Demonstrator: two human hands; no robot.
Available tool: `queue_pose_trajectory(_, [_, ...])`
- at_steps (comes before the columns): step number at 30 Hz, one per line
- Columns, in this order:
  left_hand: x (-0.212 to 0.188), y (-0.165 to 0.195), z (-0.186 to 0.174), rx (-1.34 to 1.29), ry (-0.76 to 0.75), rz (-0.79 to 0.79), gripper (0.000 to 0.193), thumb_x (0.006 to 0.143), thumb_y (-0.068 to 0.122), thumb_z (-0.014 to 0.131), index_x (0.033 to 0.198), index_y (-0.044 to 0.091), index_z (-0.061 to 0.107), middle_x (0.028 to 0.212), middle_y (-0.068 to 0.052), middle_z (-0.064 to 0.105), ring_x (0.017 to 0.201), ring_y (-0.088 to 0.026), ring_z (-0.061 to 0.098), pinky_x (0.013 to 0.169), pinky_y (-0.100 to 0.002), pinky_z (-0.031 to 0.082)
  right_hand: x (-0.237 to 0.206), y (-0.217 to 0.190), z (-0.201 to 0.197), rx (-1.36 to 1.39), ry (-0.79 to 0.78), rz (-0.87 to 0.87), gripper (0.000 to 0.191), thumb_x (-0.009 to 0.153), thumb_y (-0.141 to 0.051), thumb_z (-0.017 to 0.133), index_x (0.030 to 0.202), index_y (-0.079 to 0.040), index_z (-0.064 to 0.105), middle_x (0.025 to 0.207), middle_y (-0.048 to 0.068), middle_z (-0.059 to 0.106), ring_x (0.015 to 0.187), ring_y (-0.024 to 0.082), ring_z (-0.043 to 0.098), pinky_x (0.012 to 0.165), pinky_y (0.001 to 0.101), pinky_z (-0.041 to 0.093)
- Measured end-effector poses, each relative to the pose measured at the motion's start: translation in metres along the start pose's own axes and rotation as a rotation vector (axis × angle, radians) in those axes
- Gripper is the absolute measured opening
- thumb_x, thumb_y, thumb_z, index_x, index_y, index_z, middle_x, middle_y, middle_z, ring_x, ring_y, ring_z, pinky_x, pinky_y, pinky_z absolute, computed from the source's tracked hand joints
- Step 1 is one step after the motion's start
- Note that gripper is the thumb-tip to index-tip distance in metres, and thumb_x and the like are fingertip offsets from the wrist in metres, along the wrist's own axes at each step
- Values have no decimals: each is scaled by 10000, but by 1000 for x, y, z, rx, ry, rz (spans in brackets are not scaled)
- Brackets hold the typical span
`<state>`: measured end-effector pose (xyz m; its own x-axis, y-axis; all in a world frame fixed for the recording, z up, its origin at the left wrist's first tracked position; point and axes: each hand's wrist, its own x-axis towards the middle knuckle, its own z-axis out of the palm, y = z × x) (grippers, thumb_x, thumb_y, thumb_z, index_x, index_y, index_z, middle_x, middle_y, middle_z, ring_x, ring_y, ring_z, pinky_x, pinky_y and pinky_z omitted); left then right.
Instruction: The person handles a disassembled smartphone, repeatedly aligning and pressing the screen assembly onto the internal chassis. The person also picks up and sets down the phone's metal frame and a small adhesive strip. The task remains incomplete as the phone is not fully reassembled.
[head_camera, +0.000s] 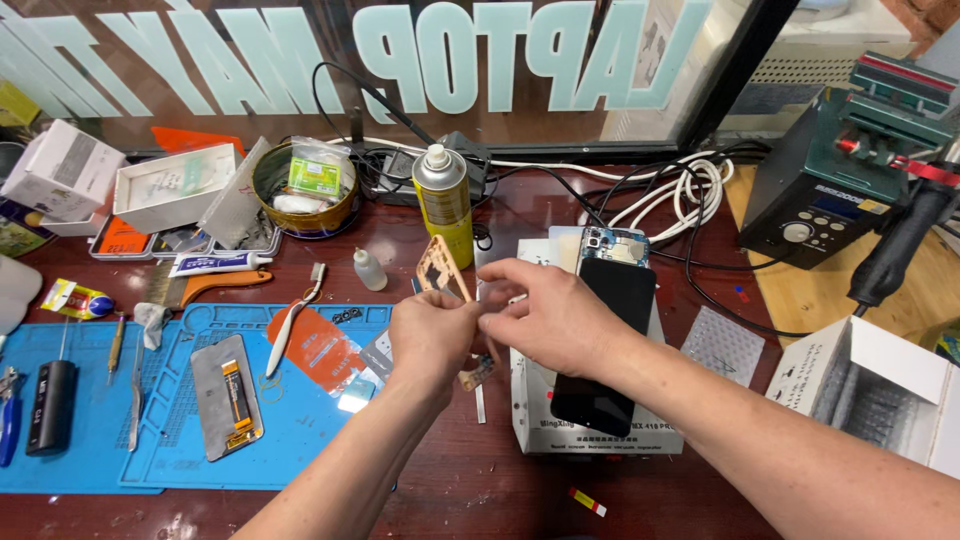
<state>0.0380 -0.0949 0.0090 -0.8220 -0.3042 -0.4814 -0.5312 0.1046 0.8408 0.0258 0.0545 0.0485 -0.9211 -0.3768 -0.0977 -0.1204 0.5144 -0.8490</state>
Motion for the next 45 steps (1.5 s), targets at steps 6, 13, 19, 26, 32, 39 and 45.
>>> queue_pose_trajectory(6, [-18, 22, -6, -116, -26, 99, 200, 828, 177, 780, 794, 9, 677, 718, -94, 743, 556, -132, 670, 486, -303, 516, 2, 6, 5, 278, -109, 131, 495, 872, -2, 645, 1362, -60, 618, 1031, 108, 807, 906, 116, 740, 787, 270, 601])
queue_pose_trajectory(13, [-24, 17, -51, -80, 479, 503, 352, 968, 369, 648, 964, 17, 647, 835, -86, 715, 750, -198, 682, 696, -342, 555, 10, 4, -1, 561, -100, 312, 404, 901, 7, 650, 1305, 15, 652, 1000, 98, 761, 849, 134, 720, 733, 265, 579])
queue_pose_trajectory(19, [-7, 5, -84, -952, -414, 86, 751, 904, 663, 539, 1281, 13, 517, 1232, -232, 600, 1174, -346, 616, 1047, -528, 482, 18, 1, 5, 793, -333, 474, 342, 933, -18, 611, 1265, 43, 665, 966, 88, 716, 728, 107, 659, 635, 257, 569])
queue_pose_trajectory(26, [-8, -16, -86, -1005, -443, 25, 760, 784, 618, 677, 1295, 77, 524, 1330, -231, 590, 1295, -372, 588, 1110, -569, 470, 20, 2, 17, 652, -337, 543, 307, 902, -14, 603, 1200, 15, 672, 931, 87, 722, 688, 110, 652, 595, 254, 547])
queue_pose_trajectory(32, [-6, -19, -82, -1014, -453, 83, 542, 806, 523, 733, 1142, 136, 556, 1212, -204, 641, 1202, -360, 642, 1076, -599, 502, 28, -9, 27, 36, -118, -3, 303, 836, -154, 755, 1110, -24, 746, 990, 49, 805, 879, 99, 757, 758, 243, 597])
queue_pose_trajectory(39, [-6, -18, -80, -894, -446, 77, 519, 829, 550, 695, 1108, 125, 591, 1187, -178, 683, 1157, -278, 668, 1043, -531, 537, 35, -24, 28, -106, -102, -86, 253, 838, -200, 748, 1040, -53, 787, 858, 53, 808, 788, 112, 761, 723, 270, 605])
queue_pose_trajectory(45, [-1, -16, -82, -815, -436, 80, 528, 879, 529, 686, 1128, 67, 630, 1110, -124, 678, 1053, -216, 669, 973, -480, 557, 43, -25, 30, -130, -148, -133, 270, 831, -147, 714, 1086, -64, 740, 854, 53, 804, 786, 111, 767, 711, 278, 615])
